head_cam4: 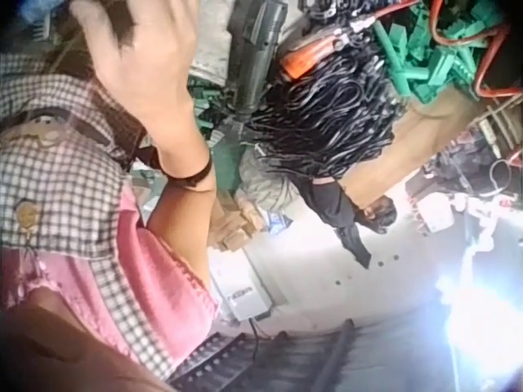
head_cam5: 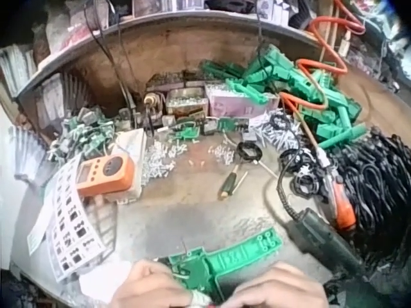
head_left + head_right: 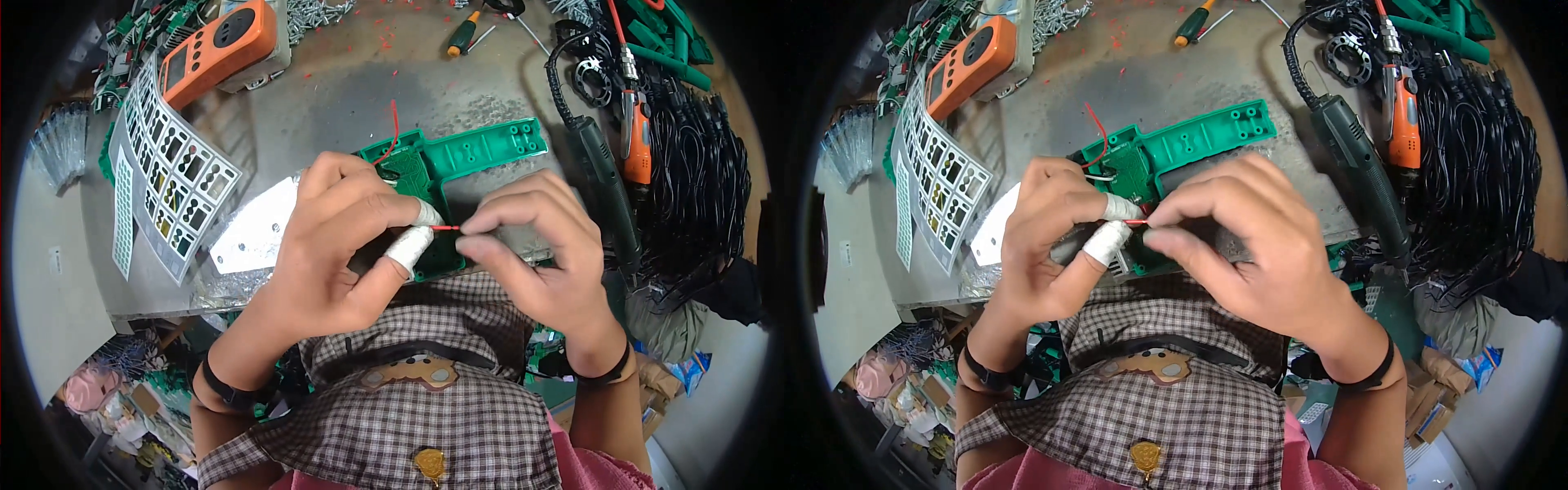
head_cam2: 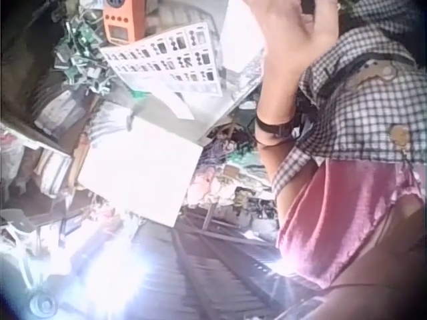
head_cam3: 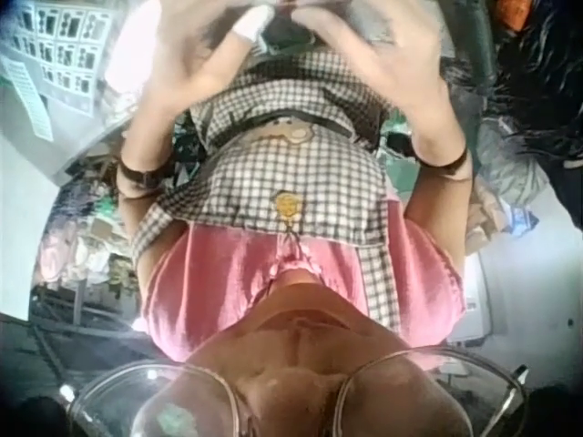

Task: Assembling the internal components and housing of a green handheld electronic device.

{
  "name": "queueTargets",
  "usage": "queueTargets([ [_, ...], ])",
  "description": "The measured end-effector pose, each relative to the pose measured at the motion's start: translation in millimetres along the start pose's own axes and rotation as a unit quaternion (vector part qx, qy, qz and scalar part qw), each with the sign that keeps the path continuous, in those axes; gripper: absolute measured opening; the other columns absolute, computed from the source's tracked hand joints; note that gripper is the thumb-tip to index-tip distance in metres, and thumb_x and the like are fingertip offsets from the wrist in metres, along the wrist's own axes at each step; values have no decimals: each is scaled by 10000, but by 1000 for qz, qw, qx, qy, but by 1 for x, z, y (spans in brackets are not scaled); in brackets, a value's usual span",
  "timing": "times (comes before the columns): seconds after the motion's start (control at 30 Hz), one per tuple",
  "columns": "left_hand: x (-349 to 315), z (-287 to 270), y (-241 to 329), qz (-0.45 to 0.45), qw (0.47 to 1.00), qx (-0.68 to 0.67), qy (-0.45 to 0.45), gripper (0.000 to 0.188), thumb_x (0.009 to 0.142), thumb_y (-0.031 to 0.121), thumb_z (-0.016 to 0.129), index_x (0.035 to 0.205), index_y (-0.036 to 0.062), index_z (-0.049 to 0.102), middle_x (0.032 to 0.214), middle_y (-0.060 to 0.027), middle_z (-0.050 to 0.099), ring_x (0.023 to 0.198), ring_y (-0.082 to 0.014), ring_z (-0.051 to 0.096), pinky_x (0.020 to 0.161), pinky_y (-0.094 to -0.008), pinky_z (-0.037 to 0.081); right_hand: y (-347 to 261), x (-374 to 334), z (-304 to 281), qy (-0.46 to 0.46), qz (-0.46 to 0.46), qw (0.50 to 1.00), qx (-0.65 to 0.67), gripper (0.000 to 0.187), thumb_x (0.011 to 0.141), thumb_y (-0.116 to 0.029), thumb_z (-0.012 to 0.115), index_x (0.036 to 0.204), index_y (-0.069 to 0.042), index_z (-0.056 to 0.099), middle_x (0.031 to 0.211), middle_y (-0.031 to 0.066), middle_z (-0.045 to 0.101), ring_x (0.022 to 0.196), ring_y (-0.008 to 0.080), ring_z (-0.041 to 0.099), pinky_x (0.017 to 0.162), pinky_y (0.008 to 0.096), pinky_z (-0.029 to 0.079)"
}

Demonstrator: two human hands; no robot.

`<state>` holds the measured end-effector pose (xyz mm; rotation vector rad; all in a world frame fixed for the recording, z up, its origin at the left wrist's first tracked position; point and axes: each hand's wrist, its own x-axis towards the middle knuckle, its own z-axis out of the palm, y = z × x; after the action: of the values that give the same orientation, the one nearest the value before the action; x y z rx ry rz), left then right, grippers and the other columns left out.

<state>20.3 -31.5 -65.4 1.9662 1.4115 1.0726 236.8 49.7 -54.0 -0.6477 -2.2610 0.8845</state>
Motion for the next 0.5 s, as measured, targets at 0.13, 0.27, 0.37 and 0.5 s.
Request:
queueTargets([
  [0.13, -3, 5, 2, -10, 999, 3, 30, 257, 685, 47, 702, 942, 45, 726, 883, -65, 659, 862, -281, 530, 820, -383, 430, -7, 3, 0, 2, 10, 1000, 1, 162, 753, -85, 828, 865, -54, 715, 822, 53, 688, 723, 219, 615, 661, 339, 459],
  [0.27, -8, -1, 6, 5, 995, 101, 26, 241, 686, 42, 716, 925, 68, 736, 876, -38, 678, 859, -269, 540, 822, -378, 418, -2, -14, -13, -84, 113, 978, 151, 188, 755, -125, 846, 784, -41, 680, 705, 52, 653, 646, 200, 597, 602, 330, 442],
  [0.37, -11, 0, 10, 7, 990, 138, 28, 243, 685, 24, 725, 920, 82, 742, 875, -26, 690, 852, -249, 542, 818, -366, 401, 2, -14, -27, -194, 89, 976, 43, 184, 758, -123, 845, 775, -44, 680, 722, 58, 649, 656, 199, 604, 610, 333, 453],
  [0.5, -8, 4, 14, 10, 987, 155, 43, 268, 696, 6, 730, 953, 79, 742, 917, -30, 707, 842, -233, 544, 815, -363, 403, 3, 1, 5, -8, -3, 1000, -1, 179, 746, -119, 849, 808, -65, 690, 795, 54, 666, 726, 217, 626, 649, 329, 474],
])
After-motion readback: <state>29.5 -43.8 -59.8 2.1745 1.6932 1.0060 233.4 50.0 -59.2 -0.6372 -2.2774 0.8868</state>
